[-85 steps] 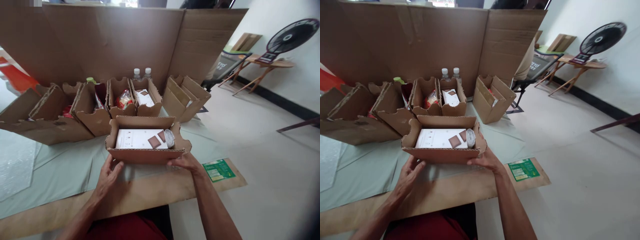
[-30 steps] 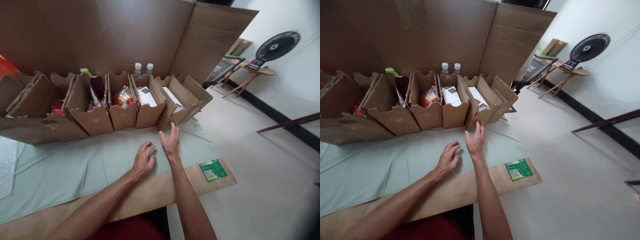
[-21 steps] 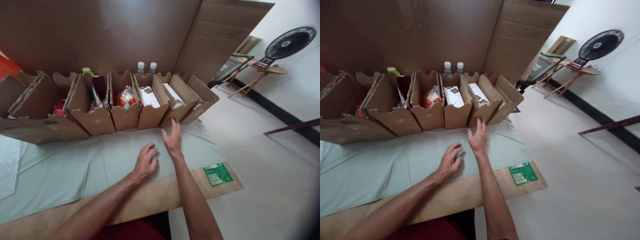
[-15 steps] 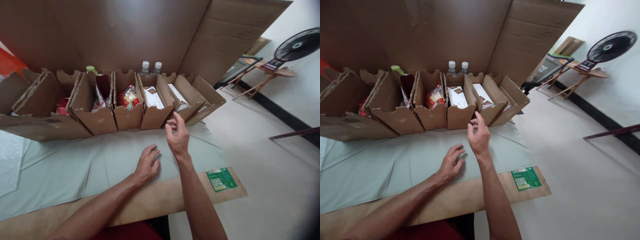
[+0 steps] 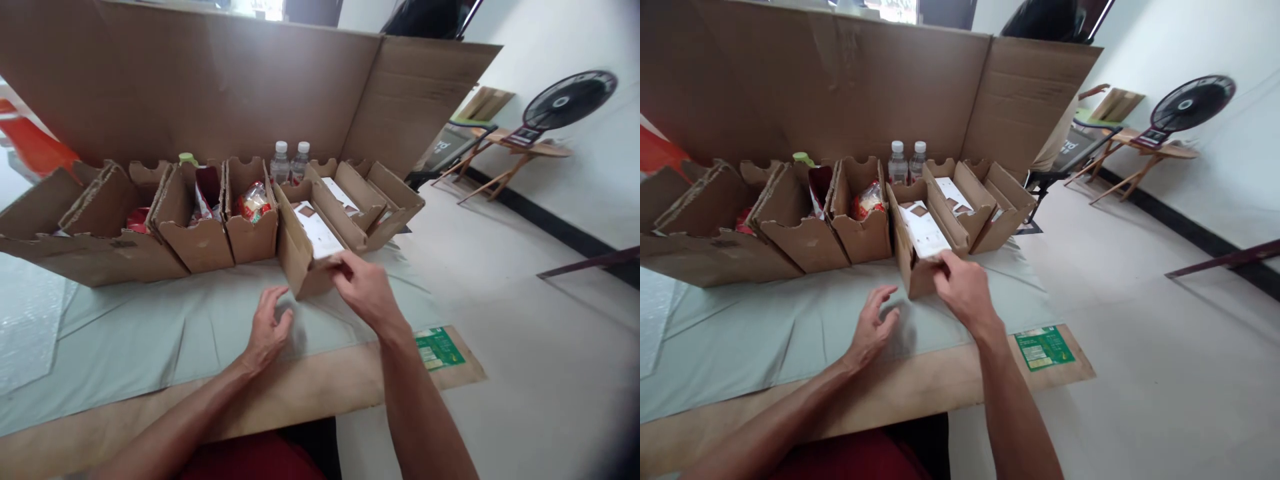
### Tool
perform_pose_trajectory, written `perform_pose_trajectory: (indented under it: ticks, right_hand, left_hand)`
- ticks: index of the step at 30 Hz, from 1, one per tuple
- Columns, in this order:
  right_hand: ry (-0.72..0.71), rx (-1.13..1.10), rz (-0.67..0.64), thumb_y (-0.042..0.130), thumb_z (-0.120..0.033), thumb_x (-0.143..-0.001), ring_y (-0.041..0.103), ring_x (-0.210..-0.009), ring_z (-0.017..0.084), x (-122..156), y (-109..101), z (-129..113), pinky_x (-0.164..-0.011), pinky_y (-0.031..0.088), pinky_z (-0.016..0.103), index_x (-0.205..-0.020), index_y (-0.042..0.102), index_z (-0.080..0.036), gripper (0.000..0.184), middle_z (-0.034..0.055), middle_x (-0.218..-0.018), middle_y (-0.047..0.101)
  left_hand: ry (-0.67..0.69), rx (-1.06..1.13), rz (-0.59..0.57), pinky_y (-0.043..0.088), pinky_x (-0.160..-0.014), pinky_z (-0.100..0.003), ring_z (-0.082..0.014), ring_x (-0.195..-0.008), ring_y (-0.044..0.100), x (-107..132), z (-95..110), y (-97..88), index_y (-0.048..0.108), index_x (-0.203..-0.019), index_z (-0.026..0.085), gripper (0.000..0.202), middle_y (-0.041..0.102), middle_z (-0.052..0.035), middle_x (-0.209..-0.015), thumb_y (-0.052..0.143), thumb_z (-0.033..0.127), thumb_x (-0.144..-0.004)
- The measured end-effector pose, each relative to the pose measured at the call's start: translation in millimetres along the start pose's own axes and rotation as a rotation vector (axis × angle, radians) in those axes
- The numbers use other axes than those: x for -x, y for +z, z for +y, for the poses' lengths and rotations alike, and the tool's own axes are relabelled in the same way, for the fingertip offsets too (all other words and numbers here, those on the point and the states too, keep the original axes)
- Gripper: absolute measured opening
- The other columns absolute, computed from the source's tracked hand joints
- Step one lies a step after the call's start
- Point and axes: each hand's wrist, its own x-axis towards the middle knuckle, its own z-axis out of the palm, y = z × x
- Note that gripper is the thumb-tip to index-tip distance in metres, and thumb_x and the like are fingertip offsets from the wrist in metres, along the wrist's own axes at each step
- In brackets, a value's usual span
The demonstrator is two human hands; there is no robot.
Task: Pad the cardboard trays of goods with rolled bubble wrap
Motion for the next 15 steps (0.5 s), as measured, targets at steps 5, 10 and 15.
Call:
perform_pose_trajectory:
  ticks: [5,10,15]
  right_hand:
    - [-0.078,-0.167,0.008,0.06,-0.031,-0.081,0.07,-0.072,0.023,99,-50,56,-0.067,0.055,0.035,-0.087,0.076,-0.032,0.016,0.0007,-0.083,0.078]
    - [0.155,-0.382,0.34,0.074,-0.04,-0.08,0.075,-0.094,0.027,168,-62,100,-0.083,0.062,0.044,-0.148,0.054,-0.036,0.07,0.0073,-0.115,0.077]
    - [0.282,-0.461,0.262,0.077,-0.055,-0.08,0.073,-0.109,0.031,194,-12,102,-0.089,0.061,0.044,-0.139,0.06,-0.025,0.068,0.0151,-0.127,0.072]
  left_hand:
    - [-0.023,-0.041,0.142,0.058,-0.092,-0.04,-0.026,-0.117,0.062,23,14,-41.8,0.066,-0.123,0.025,0.034,0.063,-0.0085,-0.124,0.058,0.023,-0.091]
    - [-0.003,0.043,0.071,0.049,-0.11,-0.051,-0.03,-0.132,0.056,17,25,-33.1,0.049,-0.148,0.027,0.064,0.053,-0.0116,-0.15,0.064,0.027,-0.086]
    - [-0.003,0.185,-0.071,0.04,-0.12,-0.055,-0.0349,-0.141,0.051,9,32,-7.9,0.047,-0.148,0.02,0.07,0.056,-0.0148,-0.149,0.067,0.027,-0.082]
